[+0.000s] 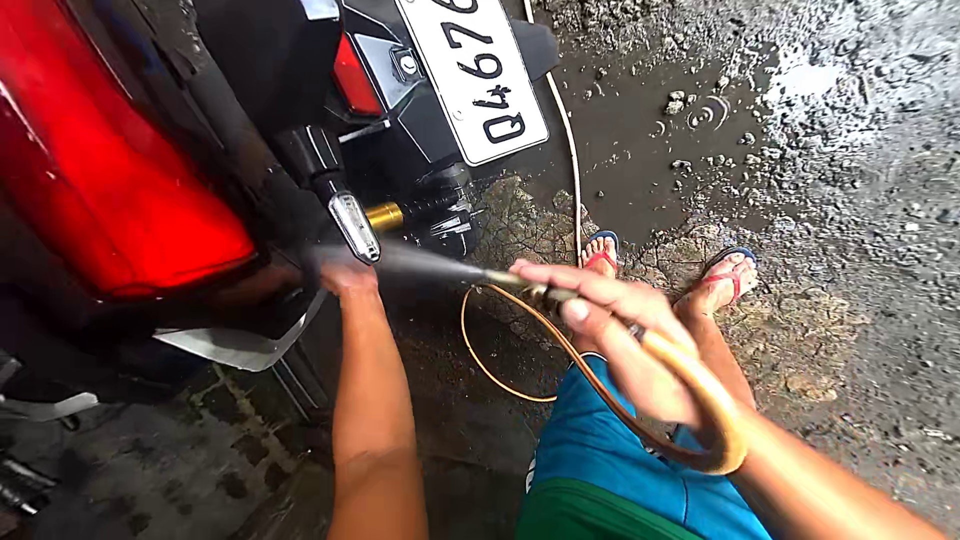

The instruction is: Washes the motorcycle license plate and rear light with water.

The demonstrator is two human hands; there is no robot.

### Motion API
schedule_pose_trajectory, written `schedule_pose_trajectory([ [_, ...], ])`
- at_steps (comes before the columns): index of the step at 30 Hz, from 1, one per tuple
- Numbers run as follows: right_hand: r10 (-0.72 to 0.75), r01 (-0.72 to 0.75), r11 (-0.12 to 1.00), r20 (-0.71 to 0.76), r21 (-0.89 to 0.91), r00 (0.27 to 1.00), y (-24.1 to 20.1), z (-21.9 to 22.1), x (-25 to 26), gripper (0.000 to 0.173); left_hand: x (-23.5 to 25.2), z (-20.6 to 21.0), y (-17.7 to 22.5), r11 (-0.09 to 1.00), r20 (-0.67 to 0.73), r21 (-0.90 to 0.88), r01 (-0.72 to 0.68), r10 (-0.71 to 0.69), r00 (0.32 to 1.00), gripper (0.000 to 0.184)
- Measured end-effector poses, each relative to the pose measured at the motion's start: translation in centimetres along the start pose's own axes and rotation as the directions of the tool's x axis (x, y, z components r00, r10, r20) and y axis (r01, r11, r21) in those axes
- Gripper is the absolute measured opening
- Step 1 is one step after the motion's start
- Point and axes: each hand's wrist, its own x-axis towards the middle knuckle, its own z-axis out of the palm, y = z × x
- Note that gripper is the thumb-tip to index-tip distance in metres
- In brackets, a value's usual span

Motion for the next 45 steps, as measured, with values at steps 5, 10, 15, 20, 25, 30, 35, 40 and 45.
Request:
schedule_pose_trajectory([
  [5,0.086,-0.057,0.960,-0.095,0.275,0.992,4.0,-3.3,2.7,0.053,-1.4,0.4,0.9,0.995,0.040,-0.073,-0.065,0.068,0.997,0.036],
  [10,0.130,-0.117,0.911,-0.006,0.397,0.992,4.3,-3.5,2.6,0.051,-3.0,1.1,1.2,0.992,-0.062,-0.103,-0.074,0.068,0.996,0.037],
  [15,0.088,-0.082,0.983,-0.030,0.163,0.996,1.5,-3.7,1.4,0.046,-5.4,2.2,2.2,0.981,-0.063,-0.159,-0.113,0.104,0.993,0.032],
  [20,-0.094,0.101,0.982,-0.052,0.161,0.994,-1.6,-1.4,-1.7,0.043,-8.7,3.1,3.4,0.978,-0.093,-0.085,-0.188,0.180,0.979,0.033],
  [25,-0.291,0.287,0.953,0.033,0.102,0.956,-3.9,1.4,-2.9,0.050,-12.5,4.2,6.4,0.943,0.089,-0.018,-0.332,0.333,0.939,0.044],
  [30,-0.297,0.302,0.953,-0.113,0.025,0.948,-5.0,0.0,-2.1,0.045,-11.2,7.3,9.1,0.961,0.229,-0.253,-0.109,0.169,0.959,0.048],
  [35,-0.312,0.312,0.950,0.025,-0.020,0.950,-6.0,-0.1,-2.7,0.045,-10.3,10.4,10.7,0.895,0.487,-0.429,-0.117,0.339,0.805,0.037],
  [40,-0.172,0.164,0.984,-0.136,-0.069,0.976,-6.2,-4.1,-0.7,0.042,-10.2,9.9,10.2,0.923,0.380,-0.369,-0.113,0.260,0.888,0.038],
  [45,-0.061,0.072,0.968,0.053,-0.240,0.997,-4.4,-5.1,1.0,0.038,-9.6,3.9,6.6,0.980,0.015,-0.106,-0.170,0.173,0.985,0.036],
])
